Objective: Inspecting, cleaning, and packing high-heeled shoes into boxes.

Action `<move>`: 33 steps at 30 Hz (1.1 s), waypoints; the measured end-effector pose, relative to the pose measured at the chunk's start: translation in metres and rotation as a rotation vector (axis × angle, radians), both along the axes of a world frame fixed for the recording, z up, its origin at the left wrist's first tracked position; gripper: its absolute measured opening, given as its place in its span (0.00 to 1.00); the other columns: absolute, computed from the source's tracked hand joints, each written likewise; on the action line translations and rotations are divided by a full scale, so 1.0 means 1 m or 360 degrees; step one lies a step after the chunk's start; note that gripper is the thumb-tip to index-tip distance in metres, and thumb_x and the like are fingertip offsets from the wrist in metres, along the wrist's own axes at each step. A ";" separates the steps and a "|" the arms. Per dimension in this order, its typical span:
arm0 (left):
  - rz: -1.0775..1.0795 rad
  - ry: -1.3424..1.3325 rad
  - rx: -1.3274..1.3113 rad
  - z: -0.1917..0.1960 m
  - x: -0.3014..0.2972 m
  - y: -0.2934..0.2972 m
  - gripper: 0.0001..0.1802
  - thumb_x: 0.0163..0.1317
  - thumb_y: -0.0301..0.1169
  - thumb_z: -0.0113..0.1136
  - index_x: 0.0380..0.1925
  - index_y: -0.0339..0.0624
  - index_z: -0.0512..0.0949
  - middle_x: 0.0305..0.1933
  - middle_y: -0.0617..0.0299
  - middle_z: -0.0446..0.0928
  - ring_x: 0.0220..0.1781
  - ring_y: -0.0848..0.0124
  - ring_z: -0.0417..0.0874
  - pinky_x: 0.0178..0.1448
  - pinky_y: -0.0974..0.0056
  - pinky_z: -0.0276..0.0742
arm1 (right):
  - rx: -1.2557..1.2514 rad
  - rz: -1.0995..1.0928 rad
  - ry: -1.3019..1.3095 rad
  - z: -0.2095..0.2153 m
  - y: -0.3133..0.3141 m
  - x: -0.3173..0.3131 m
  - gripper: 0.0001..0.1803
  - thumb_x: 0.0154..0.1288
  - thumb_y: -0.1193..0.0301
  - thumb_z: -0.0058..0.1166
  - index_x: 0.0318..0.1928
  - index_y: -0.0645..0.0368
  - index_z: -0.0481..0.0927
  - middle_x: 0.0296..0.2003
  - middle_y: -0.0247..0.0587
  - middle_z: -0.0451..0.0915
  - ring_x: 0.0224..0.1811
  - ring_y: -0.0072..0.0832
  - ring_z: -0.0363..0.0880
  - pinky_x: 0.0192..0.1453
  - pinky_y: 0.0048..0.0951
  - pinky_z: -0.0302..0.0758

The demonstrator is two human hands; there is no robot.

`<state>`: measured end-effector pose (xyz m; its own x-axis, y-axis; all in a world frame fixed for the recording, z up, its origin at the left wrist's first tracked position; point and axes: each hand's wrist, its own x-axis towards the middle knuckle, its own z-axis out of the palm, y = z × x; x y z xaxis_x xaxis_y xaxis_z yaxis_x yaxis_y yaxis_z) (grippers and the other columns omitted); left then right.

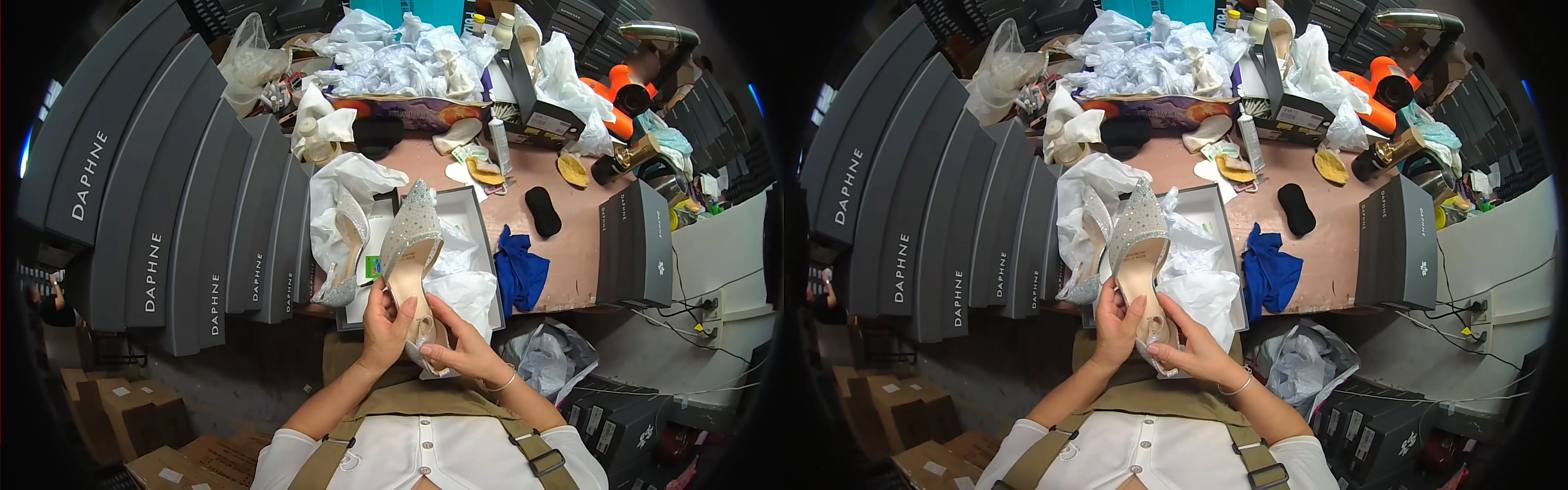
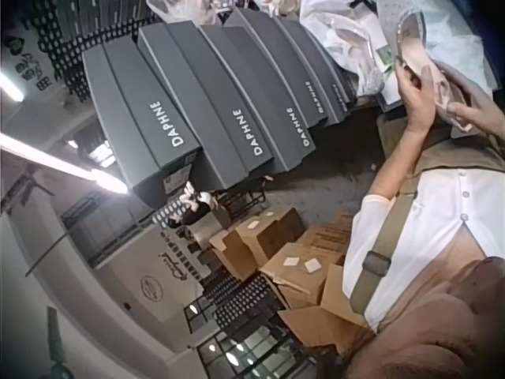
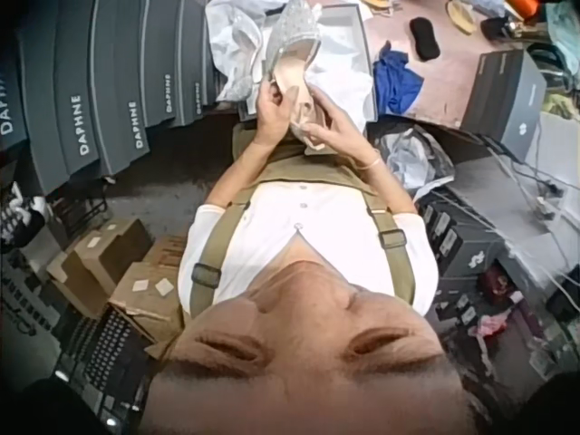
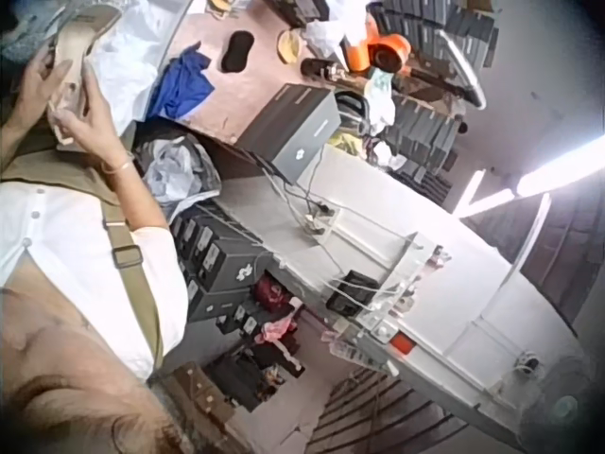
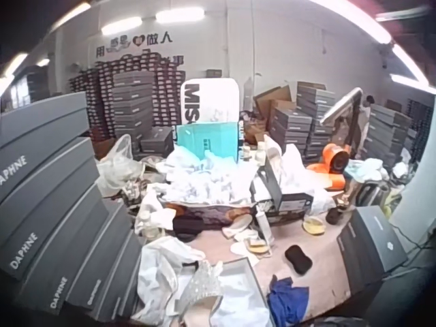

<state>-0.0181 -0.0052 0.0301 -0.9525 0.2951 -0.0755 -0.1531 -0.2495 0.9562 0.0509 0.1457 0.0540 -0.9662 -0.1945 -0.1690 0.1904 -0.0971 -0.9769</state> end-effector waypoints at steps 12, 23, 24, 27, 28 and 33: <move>-0.0026 0.0085 -0.0102 0.009 0.000 -0.001 0.36 0.62 0.28 0.60 0.64 0.31 0.52 0.46 0.50 0.76 0.46 0.71 0.81 0.46 0.69 0.79 | -0.0515 0.0084 -0.0223 -0.011 0.022 -0.010 0.47 0.55 0.72 0.67 0.70 0.66 0.52 0.65 0.48 0.61 0.68 0.31 0.60 0.70 0.31 0.57; -0.0049 0.0225 -0.0129 0.019 0.009 -0.010 0.40 0.59 0.33 0.66 0.64 0.31 0.53 0.42 0.53 0.77 0.39 0.75 0.81 0.39 0.73 0.77 | -0.0661 0.0151 -0.0262 -0.008 0.021 -0.008 0.50 0.50 0.74 0.70 0.70 0.66 0.53 0.66 0.45 0.61 0.68 0.31 0.59 0.70 0.31 0.56; -0.0056 0.0234 -0.0123 0.019 0.010 -0.011 0.41 0.59 0.33 0.66 0.64 0.31 0.53 0.42 0.53 0.77 0.39 0.75 0.81 0.39 0.73 0.77 | -0.0689 0.0176 -0.0251 -0.009 0.021 -0.008 0.50 0.50 0.73 0.70 0.70 0.65 0.53 0.66 0.45 0.61 0.69 0.31 0.59 0.71 0.31 0.56; -0.0094 0.0255 -0.0143 0.023 0.014 -0.015 0.41 0.59 0.34 0.66 0.65 0.31 0.53 0.42 0.52 0.77 0.39 0.74 0.81 0.39 0.72 0.78 | -0.0691 0.0235 -0.0217 -0.010 0.020 -0.007 0.52 0.49 0.74 0.69 0.71 0.65 0.51 0.66 0.44 0.60 0.68 0.30 0.59 0.70 0.30 0.56; -0.0124 0.0255 -0.0175 0.026 0.016 -0.017 0.41 0.59 0.34 0.66 0.65 0.31 0.53 0.42 0.52 0.77 0.39 0.73 0.81 0.39 0.72 0.78 | -0.0679 0.0252 -0.0208 -0.007 0.017 -0.008 0.52 0.49 0.75 0.69 0.71 0.65 0.50 0.66 0.44 0.60 0.68 0.29 0.59 0.70 0.30 0.56; -0.0213 0.0446 -0.0421 0.040 0.012 -0.035 0.31 0.59 0.31 0.65 0.60 0.31 0.66 0.40 0.55 0.78 0.38 0.71 0.82 0.40 0.69 0.79 | -0.0459 0.0143 -0.0179 0.009 0.011 -0.008 0.53 0.45 0.75 0.66 0.71 0.63 0.50 0.60 0.45 0.67 0.59 0.32 0.71 0.64 0.31 0.65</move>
<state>-0.0058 -0.0397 0.0704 -0.9015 0.4230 0.0916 0.1081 0.0150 0.9940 0.0433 0.1563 0.0633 -0.9215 -0.3335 -0.1992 0.3159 -0.3447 -0.8840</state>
